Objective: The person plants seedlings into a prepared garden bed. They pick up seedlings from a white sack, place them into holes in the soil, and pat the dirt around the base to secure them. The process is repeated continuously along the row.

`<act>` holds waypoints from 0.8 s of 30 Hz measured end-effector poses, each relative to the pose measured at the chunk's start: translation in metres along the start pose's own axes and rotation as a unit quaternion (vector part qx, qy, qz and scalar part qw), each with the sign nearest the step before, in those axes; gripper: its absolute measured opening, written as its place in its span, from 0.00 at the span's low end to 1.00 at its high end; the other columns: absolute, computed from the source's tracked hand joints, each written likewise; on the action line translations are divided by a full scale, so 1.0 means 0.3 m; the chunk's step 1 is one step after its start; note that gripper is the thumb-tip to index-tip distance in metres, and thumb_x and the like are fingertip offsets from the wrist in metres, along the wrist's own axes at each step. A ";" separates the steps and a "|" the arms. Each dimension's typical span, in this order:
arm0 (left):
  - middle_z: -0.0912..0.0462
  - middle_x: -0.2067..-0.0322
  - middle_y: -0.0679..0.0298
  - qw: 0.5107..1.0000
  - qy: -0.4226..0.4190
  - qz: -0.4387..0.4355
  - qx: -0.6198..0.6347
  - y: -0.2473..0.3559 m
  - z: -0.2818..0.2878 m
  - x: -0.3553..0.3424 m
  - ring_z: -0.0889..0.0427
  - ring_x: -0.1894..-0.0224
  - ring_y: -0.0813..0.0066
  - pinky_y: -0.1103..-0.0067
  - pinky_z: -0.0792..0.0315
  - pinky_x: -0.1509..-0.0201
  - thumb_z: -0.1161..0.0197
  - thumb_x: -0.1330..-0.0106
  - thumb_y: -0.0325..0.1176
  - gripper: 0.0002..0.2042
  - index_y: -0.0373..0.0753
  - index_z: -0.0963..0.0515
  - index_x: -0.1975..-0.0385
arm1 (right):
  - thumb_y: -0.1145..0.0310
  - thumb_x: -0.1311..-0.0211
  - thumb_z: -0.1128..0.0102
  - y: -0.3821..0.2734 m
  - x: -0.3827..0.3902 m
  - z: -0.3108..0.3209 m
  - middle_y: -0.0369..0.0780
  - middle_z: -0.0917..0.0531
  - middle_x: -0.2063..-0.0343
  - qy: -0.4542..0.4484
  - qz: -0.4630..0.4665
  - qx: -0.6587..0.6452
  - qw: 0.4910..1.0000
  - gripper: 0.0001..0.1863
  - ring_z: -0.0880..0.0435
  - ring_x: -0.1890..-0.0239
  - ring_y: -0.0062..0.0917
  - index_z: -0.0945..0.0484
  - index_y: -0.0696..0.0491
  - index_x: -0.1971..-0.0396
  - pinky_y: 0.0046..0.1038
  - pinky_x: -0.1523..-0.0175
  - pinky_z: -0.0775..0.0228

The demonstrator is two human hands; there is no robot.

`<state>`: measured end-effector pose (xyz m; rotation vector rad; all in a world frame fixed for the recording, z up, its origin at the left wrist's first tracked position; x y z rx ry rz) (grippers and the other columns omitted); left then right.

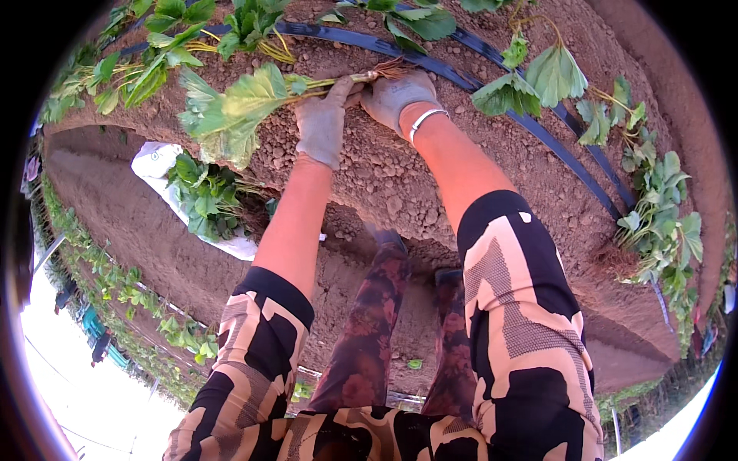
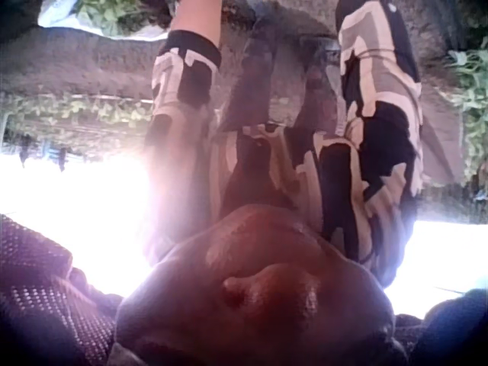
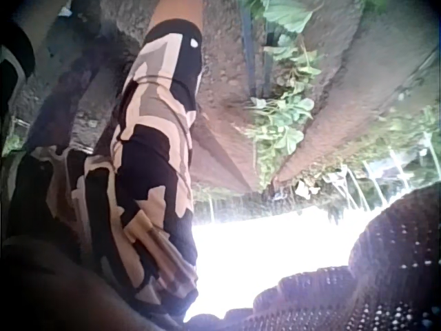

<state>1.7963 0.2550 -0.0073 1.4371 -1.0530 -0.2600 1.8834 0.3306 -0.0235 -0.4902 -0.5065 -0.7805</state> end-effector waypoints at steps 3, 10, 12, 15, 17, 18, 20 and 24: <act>0.17 0.64 0.54 0.979 -0.015 -0.067 -0.191 -0.034 0.005 -0.038 0.17 0.64 0.64 0.75 0.26 0.59 0.46 0.32 0.34 0.13 0.31 0.24 0.57 | 0.50 0.35 0.62 -0.016 0.070 0.024 0.42 0.16 0.60 0.027 0.022 0.020 0.999 0.25 0.21 0.51 0.33 0.18 0.50 0.61 0.37 0.47 0.33; 0.20 0.55 0.52 0.609 -0.119 -0.161 -0.767 -0.022 -0.061 -0.035 0.22 0.53 0.55 0.68 0.31 0.48 0.58 0.29 0.45 0.20 0.37 0.25 0.52 | 0.57 0.40 0.44 0.090 0.389 0.025 0.43 0.29 0.44 0.364 -0.018 -0.110 0.925 0.22 0.31 0.41 0.37 0.27 0.52 0.49 0.40 0.40 0.40; 0.21 0.54 0.53 0.628 -0.132 -0.136 -0.755 -0.018 -0.122 -0.036 0.23 0.51 0.56 0.69 0.31 0.47 0.58 0.29 0.46 0.21 0.37 0.25 0.52 | 0.60 0.41 0.43 0.114 0.370 -0.015 0.44 0.29 0.44 0.371 -0.072 -0.120 0.918 0.23 0.32 0.42 0.38 0.30 0.51 0.47 0.40 0.39 0.40; 0.20 0.57 0.52 0.631 -0.160 -0.095 -0.753 -0.014 -0.186 -0.018 0.23 0.52 0.56 0.69 0.31 0.47 0.56 0.30 0.48 0.22 0.37 0.24 0.53 | 0.64 0.40 0.45 0.111 0.250 -0.013 0.43 0.29 0.46 0.348 -0.084 -0.163 0.919 0.21 0.32 0.42 0.39 0.30 0.51 0.47 0.40 0.38 0.40; 0.18 0.63 0.50 0.693 -0.124 -0.052 -0.708 -0.026 -0.142 -0.034 0.21 0.58 0.54 0.68 0.30 0.50 0.52 0.32 0.49 0.21 0.37 0.22 0.56 | 0.65 0.40 0.46 0.082 0.174 -0.001 0.42 0.29 0.45 0.332 -0.064 -0.178 0.924 0.20 0.32 0.42 0.39 0.30 0.51 0.47 0.39 0.39 0.39; 0.19 0.60 0.52 0.677 -0.108 -0.133 -0.715 0.006 -0.147 -0.035 0.22 0.55 0.55 0.68 0.32 0.47 0.53 0.32 0.50 0.22 0.38 0.23 0.54 | 0.62 0.38 0.49 0.071 0.154 -0.010 0.42 0.31 0.42 0.313 -0.055 -0.175 0.932 0.21 0.33 0.40 0.39 0.31 0.51 0.45 0.41 0.38 0.41; 0.20 0.56 0.55 0.636 -0.080 -0.288 -0.711 0.078 -0.144 -0.019 0.24 0.49 0.56 0.68 0.35 0.42 0.53 0.32 0.52 0.23 0.41 0.24 0.51 | 0.59 0.36 0.52 0.064 0.168 -0.024 0.42 0.34 0.39 0.305 -0.051 -0.104 0.945 0.22 0.35 0.38 0.40 0.32 0.51 0.43 0.42 0.36 0.43; 0.24 0.46 0.60 0.644 -0.118 -0.138 -0.743 0.026 -0.094 -0.049 0.26 0.45 0.57 0.64 0.37 0.39 0.51 0.34 0.52 0.22 0.45 0.25 0.48 | 0.56 0.32 0.59 0.065 0.150 -0.057 0.42 0.40 0.35 0.257 -0.072 -0.070 0.961 0.25 0.40 0.34 0.40 0.36 0.49 0.39 0.44 0.33 0.48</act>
Point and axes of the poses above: each hand's wrist, its own x-axis away from the middle knuckle, its own z-axis out of the back of the hand, y = z × x, the point moved 8 cm from there along -x, towards the middle knuckle
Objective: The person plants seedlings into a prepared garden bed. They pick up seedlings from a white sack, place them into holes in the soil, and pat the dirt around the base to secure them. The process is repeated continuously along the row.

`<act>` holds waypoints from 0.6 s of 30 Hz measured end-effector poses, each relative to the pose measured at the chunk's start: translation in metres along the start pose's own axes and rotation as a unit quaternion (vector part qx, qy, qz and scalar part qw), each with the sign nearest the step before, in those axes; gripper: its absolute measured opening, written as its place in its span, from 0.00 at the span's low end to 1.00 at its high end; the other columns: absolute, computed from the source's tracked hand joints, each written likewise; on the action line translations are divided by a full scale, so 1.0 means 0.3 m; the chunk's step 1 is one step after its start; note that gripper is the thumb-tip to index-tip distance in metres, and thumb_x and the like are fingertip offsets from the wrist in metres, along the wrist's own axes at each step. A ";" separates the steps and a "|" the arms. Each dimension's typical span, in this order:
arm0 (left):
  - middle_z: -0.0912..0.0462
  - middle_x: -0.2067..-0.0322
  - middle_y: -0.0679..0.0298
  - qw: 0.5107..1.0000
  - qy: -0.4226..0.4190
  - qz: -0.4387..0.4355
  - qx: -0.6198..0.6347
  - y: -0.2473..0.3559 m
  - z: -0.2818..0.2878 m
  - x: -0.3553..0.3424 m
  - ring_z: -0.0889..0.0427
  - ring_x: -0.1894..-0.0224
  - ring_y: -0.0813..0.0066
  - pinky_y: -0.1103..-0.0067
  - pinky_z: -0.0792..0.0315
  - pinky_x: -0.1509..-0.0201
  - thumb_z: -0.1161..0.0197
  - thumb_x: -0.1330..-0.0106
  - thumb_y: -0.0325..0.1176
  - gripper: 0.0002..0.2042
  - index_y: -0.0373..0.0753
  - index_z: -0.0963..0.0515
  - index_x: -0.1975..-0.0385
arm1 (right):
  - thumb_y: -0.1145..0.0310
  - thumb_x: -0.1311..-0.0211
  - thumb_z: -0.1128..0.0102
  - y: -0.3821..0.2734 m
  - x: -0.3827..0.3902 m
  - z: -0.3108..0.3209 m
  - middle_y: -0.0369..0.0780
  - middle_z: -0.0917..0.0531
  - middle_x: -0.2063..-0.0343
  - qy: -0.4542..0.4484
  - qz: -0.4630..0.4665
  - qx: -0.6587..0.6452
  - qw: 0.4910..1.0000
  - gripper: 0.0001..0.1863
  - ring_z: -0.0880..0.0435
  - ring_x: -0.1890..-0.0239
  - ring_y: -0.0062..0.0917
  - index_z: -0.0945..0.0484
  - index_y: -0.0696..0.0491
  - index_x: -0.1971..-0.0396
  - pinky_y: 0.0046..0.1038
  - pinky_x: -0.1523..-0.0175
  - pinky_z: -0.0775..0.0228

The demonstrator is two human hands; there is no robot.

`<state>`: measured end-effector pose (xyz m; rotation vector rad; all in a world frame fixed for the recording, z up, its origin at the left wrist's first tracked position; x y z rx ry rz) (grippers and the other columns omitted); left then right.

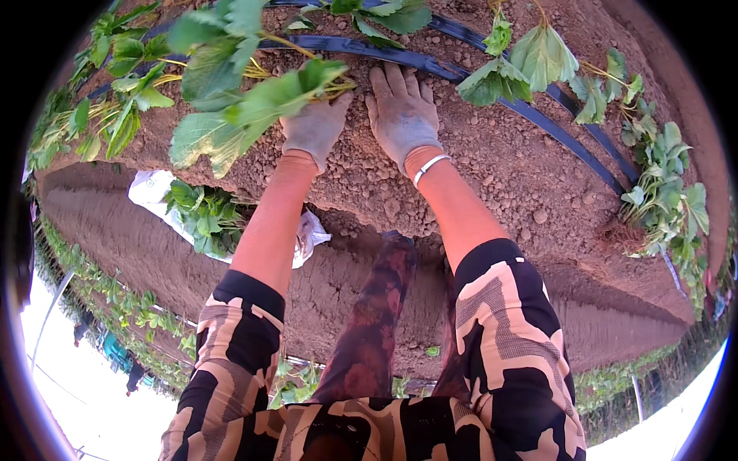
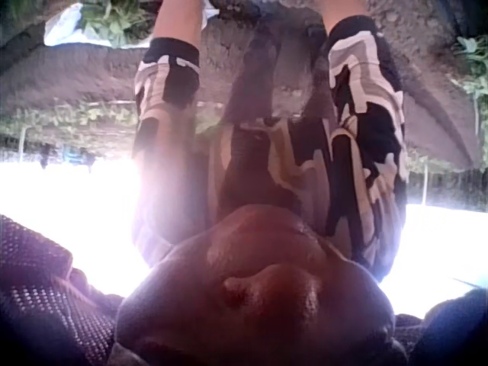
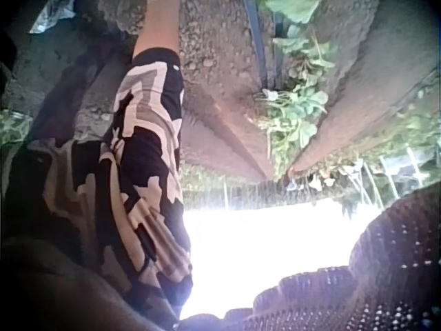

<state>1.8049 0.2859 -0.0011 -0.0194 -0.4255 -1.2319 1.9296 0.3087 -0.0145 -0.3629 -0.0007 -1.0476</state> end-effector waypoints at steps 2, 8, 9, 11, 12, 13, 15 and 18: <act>0.20 0.52 0.58 0.997 -0.056 0.047 -0.032 -0.004 -0.038 -0.007 0.23 0.49 0.58 0.66 0.35 0.42 0.50 0.34 0.52 0.22 0.45 0.25 0.48 | 0.56 0.32 0.60 -0.007 -0.002 0.002 0.42 0.40 0.35 -0.004 -0.001 0.001 1.000 0.25 0.41 0.34 0.40 0.38 0.49 0.38 0.43 0.33 0.49; 0.21 0.52 0.57 0.989 -0.084 0.032 -0.115 0.046 -0.101 -0.057 0.26 0.46 0.59 0.67 0.38 0.42 0.56 0.31 0.51 0.21 0.44 0.23 0.53 | 0.65 0.34 0.58 0.043 -0.010 0.015 0.46 0.30 0.44 -0.044 -0.037 -0.074 0.996 0.18 0.31 0.42 0.41 0.31 0.53 0.47 0.40 0.39 0.40; 0.21 0.52 0.56 0.988 0.060 -0.029 -0.139 0.028 -0.054 -0.022 0.28 0.45 0.62 0.69 0.42 0.38 0.57 0.30 0.51 0.22 0.40 0.23 0.53 | 0.67 0.36 0.57 0.010 -0.033 0.029 0.46 0.27 0.47 -0.137 -0.057 -0.163 0.975 0.16 0.29 0.45 0.41 0.28 0.54 0.52 0.39 0.41 0.36; 0.25 0.46 0.53 0.983 0.103 -0.089 -0.119 -0.040 -0.052 -0.048 0.30 0.41 0.58 0.70 0.46 0.33 0.56 0.31 0.52 0.27 0.34 0.26 0.48 | 0.69 0.40 0.53 -0.021 -0.050 0.057 0.45 0.26 0.48 -0.068 -0.038 -0.178 0.981 0.16 0.27 0.45 0.38 0.26 0.52 0.53 0.39 0.43 0.34; 0.26 0.45 0.52 0.986 0.031 -0.082 -0.144 0.045 -0.080 -0.066 0.31 0.41 0.56 0.69 0.45 0.34 0.54 0.32 0.51 0.27 0.33 0.27 0.47 | 0.69 0.40 0.53 0.049 -0.038 0.061 0.45 0.26 0.47 0.021 -0.034 -0.135 0.990 0.17 0.28 0.45 0.37 0.28 0.53 0.51 0.38 0.41 0.36; 0.27 0.44 0.51 0.986 0.093 -0.074 -0.120 0.052 -0.057 -0.047 0.31 0.41 0.55 0.68 0.44 0.34 0.54 0.32 0.51 0.27 0.32 0.27 0.47 | 0.68 0.40 0.52 0.056 -0.019 0.092 0.44 0.27 0.47 0.109 -0.012 -0.115 0.987 0.18 0.29 0.44 0.37 0.29 0.53 0.49 0.38 0.40 0.37; 0.28 0.44 0.49 0.983 0.158 -0.021 -0.092 0.036 -0.038 0.024 0.32 0.41 0.53 0.67 0.42 0.35 0.52 0.32 0.50 0.26 0.32 0.28 0.47 | 0.64 0.39 0.51 0.031 0.038 0.140 0.44 0.30 0.44 -0.005 -0.019 -0.145 0.989 0.22 0.31 0.42 0.37 0.32 0.53 0.45 0.37 0.37 0.42; 0.28 0.45 0.47 0.980 0.190 0.047 -0.039 0.098 -0.026 0.143 0.33 0.40 0.51 0.66 0.41 0.35 0.49 0.33 0.48 0.24 0.33 0.28 0.48 | 0.61 0.39 0.50 0.186 0.263 0.311 0.43 0.29 0.43 -0.090 -0.034 -0.259 0.961 0.23 0.30 0.42 0.37 0.32 0.53 0.44 0.37 0.37 0.42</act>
Point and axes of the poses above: each hand's wrist, its own x-axis away from the middle knuckle, its own z-axis out of the back of the hand, y = z × x, the point moved 8 cm from there along -x, towards the middle knuckle
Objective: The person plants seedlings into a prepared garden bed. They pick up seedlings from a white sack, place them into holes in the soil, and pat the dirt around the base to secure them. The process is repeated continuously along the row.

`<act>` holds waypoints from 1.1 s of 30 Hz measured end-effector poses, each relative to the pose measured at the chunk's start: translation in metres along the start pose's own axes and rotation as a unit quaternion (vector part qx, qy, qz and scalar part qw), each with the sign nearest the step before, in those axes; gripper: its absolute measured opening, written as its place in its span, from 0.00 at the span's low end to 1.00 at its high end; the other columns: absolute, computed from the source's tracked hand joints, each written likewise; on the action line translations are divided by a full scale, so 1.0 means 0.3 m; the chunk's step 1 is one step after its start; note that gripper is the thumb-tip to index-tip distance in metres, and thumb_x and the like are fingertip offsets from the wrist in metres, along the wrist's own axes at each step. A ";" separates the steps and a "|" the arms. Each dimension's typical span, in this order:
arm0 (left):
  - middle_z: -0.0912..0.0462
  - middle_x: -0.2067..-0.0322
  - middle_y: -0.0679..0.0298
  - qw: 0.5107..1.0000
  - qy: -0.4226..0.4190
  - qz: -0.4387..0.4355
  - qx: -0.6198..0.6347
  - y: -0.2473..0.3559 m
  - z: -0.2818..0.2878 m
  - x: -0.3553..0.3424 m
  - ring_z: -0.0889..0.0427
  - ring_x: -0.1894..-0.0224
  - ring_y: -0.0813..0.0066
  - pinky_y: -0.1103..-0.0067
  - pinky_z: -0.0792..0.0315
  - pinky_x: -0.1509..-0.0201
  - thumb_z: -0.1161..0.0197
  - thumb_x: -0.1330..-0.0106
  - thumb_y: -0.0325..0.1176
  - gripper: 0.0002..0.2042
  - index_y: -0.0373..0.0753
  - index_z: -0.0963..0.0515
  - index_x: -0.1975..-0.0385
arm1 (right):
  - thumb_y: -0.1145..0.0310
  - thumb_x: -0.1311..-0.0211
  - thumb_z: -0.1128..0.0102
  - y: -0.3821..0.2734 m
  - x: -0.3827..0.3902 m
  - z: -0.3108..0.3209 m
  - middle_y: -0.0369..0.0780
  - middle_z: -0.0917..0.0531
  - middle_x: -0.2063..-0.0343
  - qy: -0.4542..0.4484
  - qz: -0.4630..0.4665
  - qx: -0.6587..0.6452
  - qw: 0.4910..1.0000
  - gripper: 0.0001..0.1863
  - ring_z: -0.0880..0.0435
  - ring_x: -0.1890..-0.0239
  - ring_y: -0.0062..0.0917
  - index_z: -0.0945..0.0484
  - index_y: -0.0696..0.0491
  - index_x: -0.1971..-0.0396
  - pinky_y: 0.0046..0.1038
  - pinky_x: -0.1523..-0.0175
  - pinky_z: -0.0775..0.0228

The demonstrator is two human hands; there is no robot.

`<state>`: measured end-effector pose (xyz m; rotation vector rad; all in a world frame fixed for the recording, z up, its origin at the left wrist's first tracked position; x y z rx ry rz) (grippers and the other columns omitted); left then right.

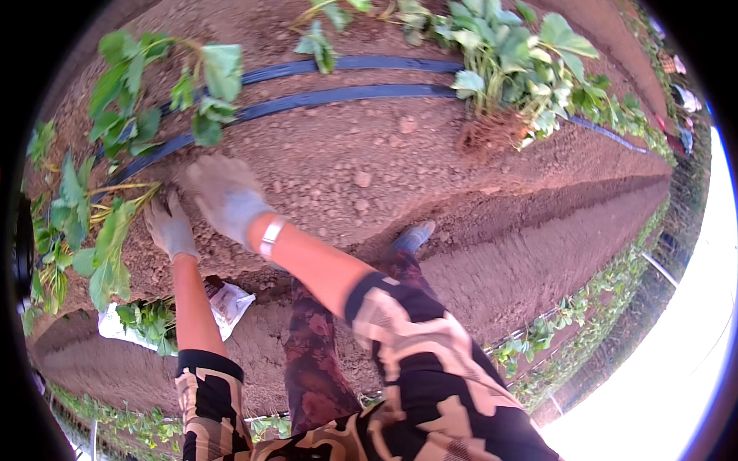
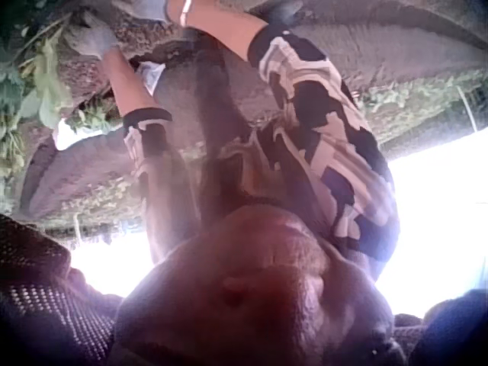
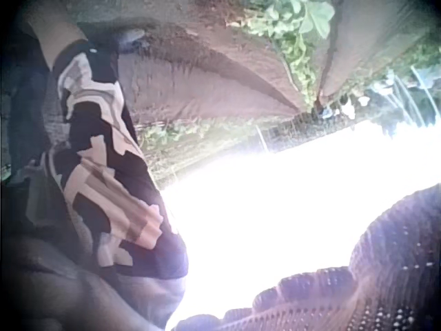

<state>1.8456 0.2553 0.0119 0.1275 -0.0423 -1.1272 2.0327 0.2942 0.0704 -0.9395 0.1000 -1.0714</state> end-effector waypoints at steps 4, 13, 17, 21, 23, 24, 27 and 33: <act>0.24 0.50 0.50 0.971 -0.055 -0.081 0.219 0.321 0.011 0.194 0.28 0.44 0.54 0.67 0.35 0.39 0.41 0.38 0.39 0.18 0.33 0.24 0.54 | 0.67 0.39 0.46 0.539 0.533 0.339 0.41 0.23 0.49 0.267 -0.100 0.158 0.945 0.18 0.26 0.45 0.29 0.26 0.53 0.48 0.34 0.40 0.35; 0.22 0.49 0.58 0.850 -0.222 -0.248 0.408 1.498 0.144 0.590 0.29 0.42 0.64 0.71 0.39 0.36 0.41 0.39 0.36 0.15 0.39 0.22 0.53 | 0.52 0.38 0.41 1.364 1.079 0.791 0.44 0.18 0.67 0.498 -0.426 -0.273 0.704 0.24 0.21 0.66 0.25 0.22 0.60 0.58 0.28 0.61 0.27; 0.21 0.52 0.63 0.857 -0.165 -0.365 0.325 1.911 0.133 0.579 0.27 0.45 0.64 0.70 0.36 0.41 0.43 0.38 0.42 0.15 0.44 0.20 0.55 | 0.54 0.40 0.38 1.474 1.006 0.715 0.46 0.18 0.63 0.443 -0.379 -0.417 0.697 0.27 0.22 0.60 0.28 0.24 0.65 0.54 0.29 0.54 0.30; 0.21 0.53 0.66 0.886 -0.274 -0.351 0.132 2.068 -0.038 0.644 0.27 0.47 0.64 0.69 0.35 0.42 0.42 0.39 0.44 0.16 0.47 0.20 0.55 | 0.60 0.41 0.36 1.452 1.054 0.766 0.42 0.19 0.60 0.466 -0.312 -0.449 0.696 0.22 0.23 0.59 0.24 0.23 0.62 0.55 0.25 0.51 0.32; 0.22 0.52 0.66 0.881 -0.309 -0.341 0.115 2.042 -0.060 0.643 0.27 0.47 0.63 0.69 0.36 0.42 0.42 0.40 0.45 0.17 0.47 0.20 0.54 | 0.60 0.41 0.36 1.358 1.111 0.820 0.41 0.19 0.61 0.494 -0.279 -0.447 0.691 0.21 0.23 0.60 0.23 0.23 0.61 0.56 0.25 0.50 0.32; 0.23 0.49 0.64 0.878 -0.336 -0.309 0.147 2.022 -0.067 0.641 0.29 0.44 0.63 0.68 0.37 0.40 0.42 0.39 0.45 0.18 0.45 0.21 0.52 | 0.64 0.39 0.38 1.314 1.151 0.854 0.39 0.19 0.63 0.538 -0.233 -0.464 0.664 0.17 0.23 0.61 0.21 0.24 0.60 0.56 0.23 0.52 0.31; 0.21 0.54 0.61 0.902 -0.150 -0.349 0.204 1.941 -0.009 0.651 0.26 0.47 0.62 0.70 0.37 0.39 0.40 0.40 0.44 0.17 0.43 0.20 0.55 | 0.66 0.35 0.44 1.194 1.206 0.905 0.40 0.18 0.63 0.514 -0.107 -0.493 0.694 0.17 0.22 0.61 0.21 0.27 0.59 0.51 0.26 0.55 0.28; 0.20 0.57 0.59 0.676 -0.400 -0.047 0.618 1.776 0.120 0.760 0.22 0.54 0.69 0.77 0.28 0.50 0.37 0.39 0.35 0.16 0.33 0.23 0.54 | 0.72 0.38 0.41 1.039 1.203 0.828 0.39 0.18 0.67 0.445 -0.091 -0.543 0.706 0.13 0.20 0.65 0.19 0.26 0.60 0.54 0.22 0.58 0.27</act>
Point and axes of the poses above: each hand's wrist, its own x-axis away from the middle knuckle, its own z-axis out of the back of the hand, y = z × x, the point moved 8 cm from there along -x, towards the middle knuckle
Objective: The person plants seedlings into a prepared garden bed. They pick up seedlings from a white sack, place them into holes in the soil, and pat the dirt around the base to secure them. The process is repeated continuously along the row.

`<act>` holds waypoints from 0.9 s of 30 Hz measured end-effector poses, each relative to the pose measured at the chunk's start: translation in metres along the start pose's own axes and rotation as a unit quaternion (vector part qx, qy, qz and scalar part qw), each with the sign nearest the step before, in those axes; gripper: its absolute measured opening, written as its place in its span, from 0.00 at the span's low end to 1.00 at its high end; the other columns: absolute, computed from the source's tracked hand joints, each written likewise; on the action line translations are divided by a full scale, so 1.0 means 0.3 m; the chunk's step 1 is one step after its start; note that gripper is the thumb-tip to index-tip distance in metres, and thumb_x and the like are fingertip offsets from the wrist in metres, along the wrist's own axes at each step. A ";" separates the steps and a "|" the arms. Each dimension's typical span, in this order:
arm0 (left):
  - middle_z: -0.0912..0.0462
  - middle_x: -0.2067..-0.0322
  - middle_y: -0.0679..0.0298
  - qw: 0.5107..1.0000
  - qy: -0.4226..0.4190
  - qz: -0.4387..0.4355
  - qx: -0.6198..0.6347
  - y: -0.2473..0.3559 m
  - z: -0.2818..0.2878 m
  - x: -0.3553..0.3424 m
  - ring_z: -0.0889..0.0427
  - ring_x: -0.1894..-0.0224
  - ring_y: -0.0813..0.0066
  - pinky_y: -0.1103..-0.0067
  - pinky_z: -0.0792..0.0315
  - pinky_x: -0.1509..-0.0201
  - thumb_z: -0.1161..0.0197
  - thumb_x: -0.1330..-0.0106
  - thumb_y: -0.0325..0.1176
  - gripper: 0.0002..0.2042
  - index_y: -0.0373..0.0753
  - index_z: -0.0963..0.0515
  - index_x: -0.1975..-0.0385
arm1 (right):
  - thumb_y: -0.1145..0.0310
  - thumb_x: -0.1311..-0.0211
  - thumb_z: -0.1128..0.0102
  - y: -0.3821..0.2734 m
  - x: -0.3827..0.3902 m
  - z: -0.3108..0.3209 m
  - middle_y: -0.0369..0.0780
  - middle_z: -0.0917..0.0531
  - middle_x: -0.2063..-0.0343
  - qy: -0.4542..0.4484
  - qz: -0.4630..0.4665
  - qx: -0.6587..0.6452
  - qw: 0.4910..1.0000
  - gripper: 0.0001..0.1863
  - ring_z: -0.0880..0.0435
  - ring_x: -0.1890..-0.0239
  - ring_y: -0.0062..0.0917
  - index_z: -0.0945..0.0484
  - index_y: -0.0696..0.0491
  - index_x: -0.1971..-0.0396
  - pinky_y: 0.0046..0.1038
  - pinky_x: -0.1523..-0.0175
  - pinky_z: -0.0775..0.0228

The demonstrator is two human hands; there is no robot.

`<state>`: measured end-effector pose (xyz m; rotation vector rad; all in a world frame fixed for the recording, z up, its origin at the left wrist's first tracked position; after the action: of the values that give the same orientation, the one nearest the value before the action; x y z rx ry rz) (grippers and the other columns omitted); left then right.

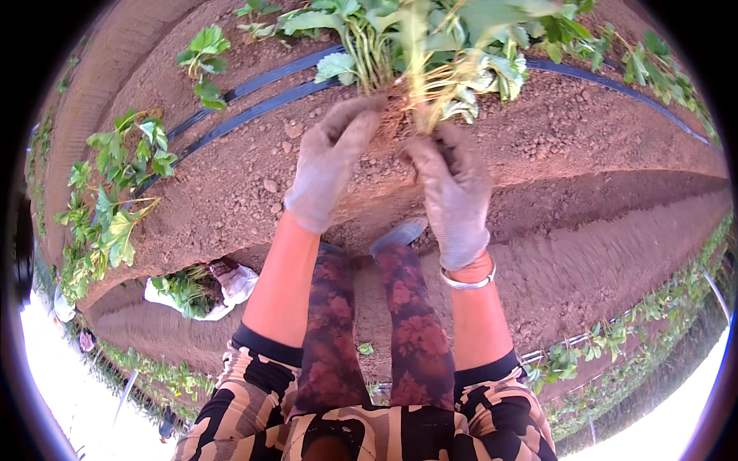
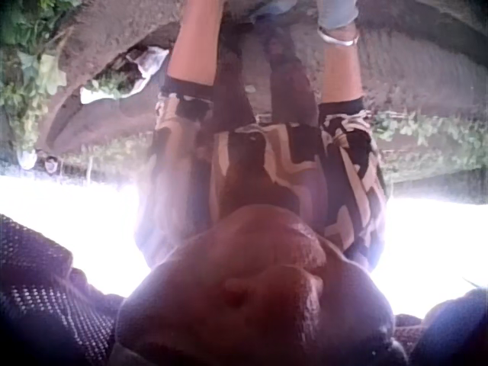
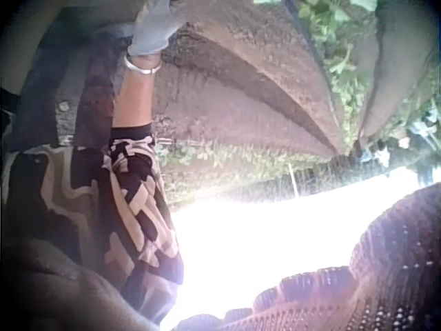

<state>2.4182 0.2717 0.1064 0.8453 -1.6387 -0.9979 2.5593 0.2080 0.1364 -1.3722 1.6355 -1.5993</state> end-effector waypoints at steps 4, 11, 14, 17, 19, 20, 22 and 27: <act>0.19 0.64 0.63 0.987 -0.078 0.126 0.053 0.035 0.087 0.089 0.22 0.65 0.82 0.85 0.27 0.62 0.34 0.40 0.31 0.14 0.30 0.23 0.58 | 0.74 0.39 0.43 0.098 0.049 -0.149 0.38 0.18 0.68 -0.124 -0.045 0.081 0.988 0.14 0.20 0.65 0.19 0.26 0.60 0.53 0.21 0.59 0.27; 0.18 0.71 0.63 0.990 0.074 0.082 0.087 -0.047 0.592 0.258 0.20 0.71 0.78 0.82 0.26 0.67 0.36 0.42 0.24 0.09 0.30 0.22 0.63 | 0.69 0.41 0.42 0.266 0.135 -0.526 0.42 0.17 0.63 -0.303 0.005 0.351 0.886 0.15 0.18 0.64 0.28 0.23 0.57 0.54 0.25 0.57 0.29; 0.19 0.70 0.62 0.972 0.215 0.029 0.090 0.004 0.850 0.385 0.19 0.69 0.76 0.80 0.24 0.64 0.37 0.42 0.23 0.09 0.30 0.23 0.62 | 0.69 0.40 0.42 0.513 0.132 -0.605 0.44 0.17 0.62 -0.299 -0.112 0.312 0.895 0.15 0.18 0.60 0.34 0.22 0.56 0.55 0.27 0.54 0.28; 0.19 0.66 0.60 0.930 0.353 -0.016 0.098 -0.021 1.113 0.573 0.19 0.64 0.74 0.78 0.23 0.57 0.40 0.38 0.22 0.10 0.30 0.24 0.58 | 0.66 0.37 0.47 0.529 0.195 -0.904 0.45 0.18 0.59 -0.331 0.114 0.426 0.834 0.14 0.19 0.55 0.36 0.22 0.55 0.55 0.31 0.49 0.30; 0.20 0.64 0.61 0.905 0.413 -0.026 0.099 -0.038 1.252 0.680 0.20 0.63 0.74 0.78 0.23 0.55 0.42 0.36 0.23 0.10 0.30 0.25 0.56 | 0.63 0.36 0.50 0.575 0.272 -1.155 0.45 0.19 0.57 -0.407 0.162 0.472 0.765 0.16 0.21 0.53 0.37 0.23 0.55 0.54 0.33 0.46 0.32; 0.20 0.63 0.61 0.891 0.442 -0.030 0.098 -0.044 1.318 0.732 0.20 0.62 0.75 0.78 0.24 0.55 0.43 0.35 0.23 0.10 0.30 0.26 0.55 | 0.62 0.35 0.51 0.608 0.311 -1.284 0.45 0.19 0.55 -0.442 0.185 0.492 0.727 0.17 0.22 0.51 0.37 0.23 0.55 0.54 0.34 0.44 0.33; 0.21 0.62 0.62 0.891 0.439 -0.030 0.112 -0.087 1.369 0.723 0.21 0.61 0.76 0.79 0.25 0.54 0.44 0.33 0.25 0.10 0.30 0.27 0.54 | 0.58 0.33 0.54 0.713 0.297 -1.437 0.44 0.23 0.50 -0.417 0.329 0.530 0.661 0.20 0.26 0.46 0.36 0.26 0.56 0.50 0.34 0.40 0.37; 0.21 0.64 0.62 0.884 0.448 -0.037 0.124 -0.124 1.468 0.738 0.23 0.66 0.78 0.82 0.27 0.63 0.41 0.36 0.24 0.08 0.32 0.25 0.57 | 0.57 0.33 0.55 0.860 0.270 -1.582 0.43 0.26 0.46 -0.437 0.289 0.652 0.548 0.21 0.31 0.42 0.36 0.28 0.55 0.48 0.37 0.39 0.40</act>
<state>1.9387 0.1528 0.0874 1.3008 -0.9265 -0.3185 2.0352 0.3096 0.0210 -0.4232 -0.0255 -0.8774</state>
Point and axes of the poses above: each hand's wrist, its own x-axis away from the middle knuckle, its own z-axis out of the back of the hand, y = z × x, the point moved 8 cm from there along -x, towards the middle knuckle
